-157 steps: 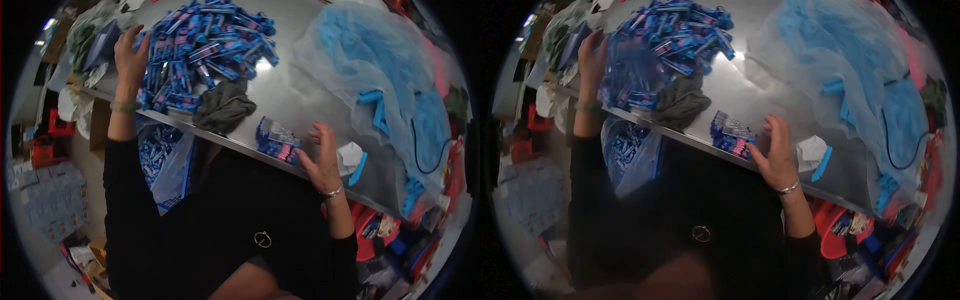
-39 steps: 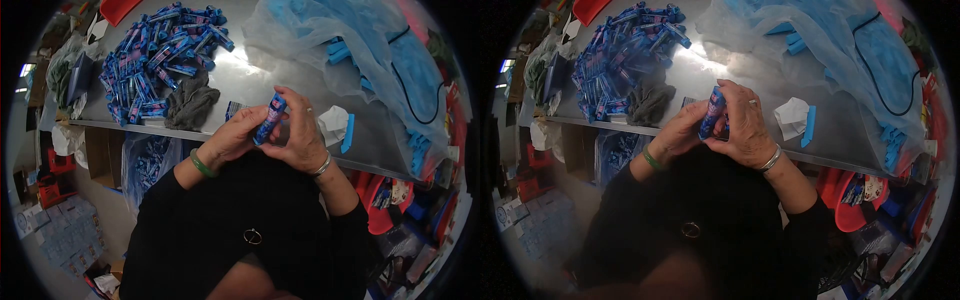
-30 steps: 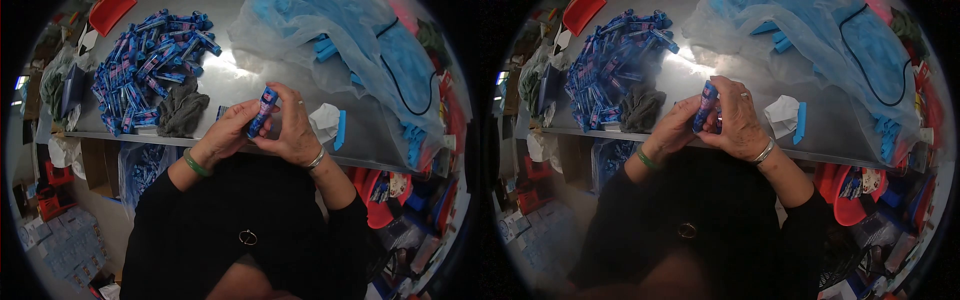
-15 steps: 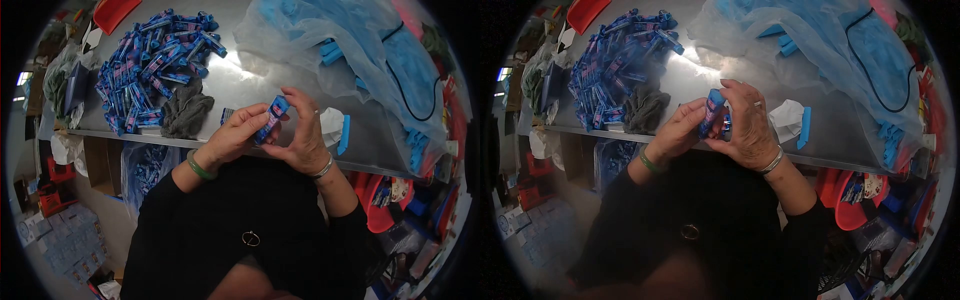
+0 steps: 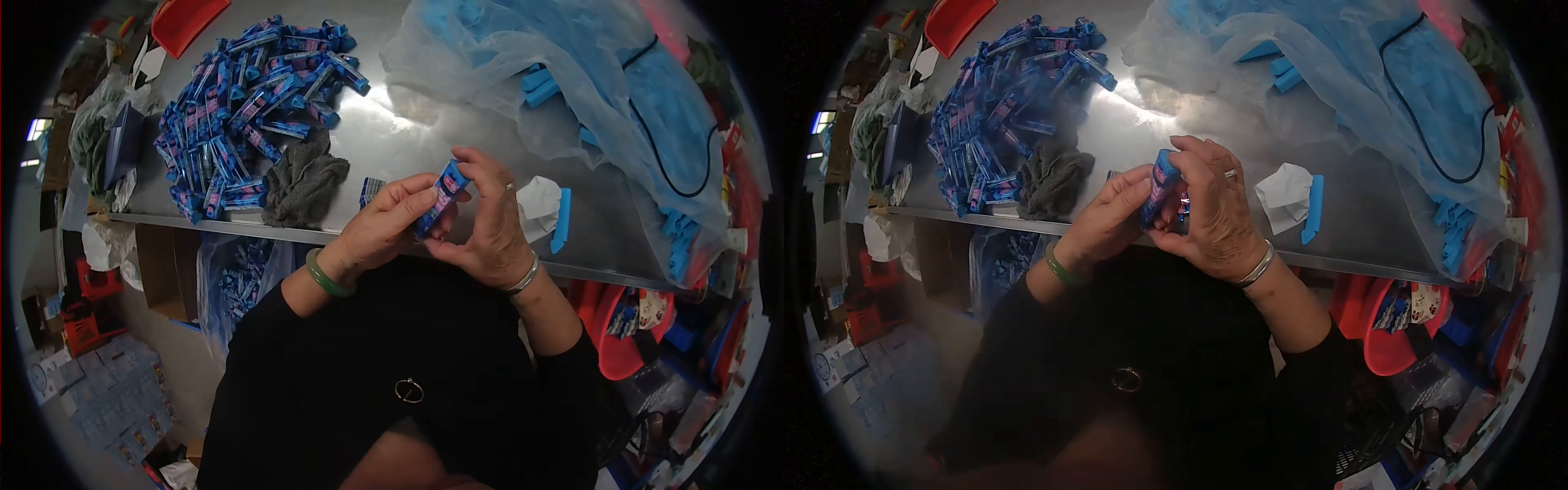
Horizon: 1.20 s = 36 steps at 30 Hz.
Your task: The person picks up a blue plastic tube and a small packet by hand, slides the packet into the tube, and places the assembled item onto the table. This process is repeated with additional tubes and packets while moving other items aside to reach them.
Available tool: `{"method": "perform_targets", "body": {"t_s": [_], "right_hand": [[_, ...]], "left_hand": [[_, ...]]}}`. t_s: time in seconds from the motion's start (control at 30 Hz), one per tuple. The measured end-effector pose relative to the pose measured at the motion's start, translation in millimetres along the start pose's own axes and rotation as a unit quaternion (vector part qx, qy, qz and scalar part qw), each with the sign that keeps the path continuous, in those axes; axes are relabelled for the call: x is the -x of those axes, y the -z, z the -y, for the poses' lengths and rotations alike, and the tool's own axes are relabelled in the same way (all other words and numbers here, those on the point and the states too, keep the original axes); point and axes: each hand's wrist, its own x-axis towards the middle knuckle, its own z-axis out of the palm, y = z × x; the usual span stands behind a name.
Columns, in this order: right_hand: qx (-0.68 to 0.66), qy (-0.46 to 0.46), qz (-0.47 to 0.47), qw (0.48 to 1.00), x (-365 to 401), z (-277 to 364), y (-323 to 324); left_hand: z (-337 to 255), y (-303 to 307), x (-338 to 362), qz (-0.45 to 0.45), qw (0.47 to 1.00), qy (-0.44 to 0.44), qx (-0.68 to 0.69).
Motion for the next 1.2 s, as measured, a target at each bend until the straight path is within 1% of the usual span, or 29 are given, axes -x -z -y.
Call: {"method": "perform_targets", "body": {"t_s": [0.13, 0.17, 0.2, 0.23, 0.27, 0.3, 0.33, 0.37, 0.4, 0.43, 0.47, 0.5, 0.53, 0.57, 0.6, 0.63, 0.67, 0.7, 0.77, 0.83, 0.9, 0.97, 1.0, 1.07, 1.1, 1.17, 1.2], "right_hand": [[0.005, -0.013, 0.017, 1.000, -1, -1, 0], [0.007, -0.013, 0.017, 1.000, -2, -1, 2], [-0.003, -0.043, 0.028, 0.999, -4, -3, 4], [-0.012, -0.073, 0.039, 0.996, -6, -5, 7], [-0.011, -0.075, 0.040, 0.996, -9, -13, 13], [0.031, -0.084, 0.056, 0.994, -14, -28, 23], [0.074, -0.092, 0.073, 0.990, -20, -45, 33], [0.138, -0.084, 0.070, 0.984, -23, -65, 42], [0.203, -0.077, 0.066, 0.974, -25, -86, 51], [0.257, -0.088, 0.072, 0.960, -27, -104, 59], [0.310, -0.098, 0.077, 0.942, -31, -120, 64], [0.311, -0.097, 0.076, 0.942, -33, -138, 68], [0.375, -0.070, 0.099, 0.919, -36, -152, 71], [0.435, -0.042, 0.122, 0.891, -37, -164, 72], [0.433, -0.042, 0.124, 0.892, -39, -169, 72], [0.464, -0.010, 0.114, 0.878, -39, -171, 70], [0.492, 0.023, 0.104, 0.864, -39, -175, 67], [0.488, 0.023, 0.108, 0.866, -39, -180, 63], [0.508, 0.051, 0.115, 0.852, -42, -189, 56], [0.512, 0.064, 0.122, 0.848, -47, -193, 54], [0.519, 0.076, 0.131, 0.841, -44, -192, 55], [0.464, 0.046, 0.103, 0.879, -45, -192, 56], [0.465, 0.047, 0.104, 0.878, -46, -189, 57], [0.375, -0.005, 0.078, 0.924, -41, -179, 58], [0.375, -0.005, 0.078, 0.924, -38, -173, 59], [0.233, -0.068, 0.030, 0.970, -29, -158, 63], [0.233, -0.068, 0.030, 0.970, -28, -147, 64]], "left_hand": [[3, 2, -2, -0.001, 1.000, -0.008, 0.008], [1, 3, -3, -0.014, 1.000, 0.011, 0.018], [-2, 5, -3, -0.028, 0.999, 0.030, 0.027], [-9, 11, -6, -0.026, 0.999, 0.030, 0.028], [-21, 23, -11, -0.055, 0.993, -0.009, -0.102], [-34, 35, -16, -0.083, 0.969, -0.047, -0.230], [-57, 42, -20, -0.133, 0.925, -0.093, -0.343], [-82, 52, -24, -0.180, 0.864, -0.137, -0.451], [-104, 74, -29, -0.216, 0.816, -0.183, -0.503], [-125, 97, -33, -0.251, 0.763, -0.227, -0.552], [-148, 116, -33, -0.282, 0.651, -0.257, -0.657], [-165, 124, -32, -0.306, 0.523, -0.280, -0.745], [-170, 120, -31, -0.306, 0.523, -0.280, -0.745], [-175, 116, -31, -0.296, 0.359, -0.341, -0.817], [-176, 116, -30, -0.275, 0.183, -0.389, -0.860], [-165, 106, -29, -0.274, 0.184, -0.385, -0.862], [-141, 94, -27, -0.234, 0.298, -0.381, -0.844], [-116, 79, -25, -0.193, 0.408, -0.370, -0.812], [-65, 59, -17, -0.129, 0.602, -0.250, -0.747], [-24, 49, -13, -0.109, 0.639, -0.191, -0.737], [0, 43, -10, -0.112, 0.641, -0.182, -0.738], [13, 44, -11, -0.113, 0.648, -0.180, -0.732], [16, 46, -12, -0.114, 0.648, -0.181, -0.731], [19, 51, -15, -0.122, 0.691, -0.171, -0.691], [18, 52, -15, -0.122, 0.691, -0.171, -0.691], [17, 52, -17, -0.111, 0.709, -0.175, -0.673], [17, 52, -17, -0.112, 0.710, -0.175, -0.673]]}}
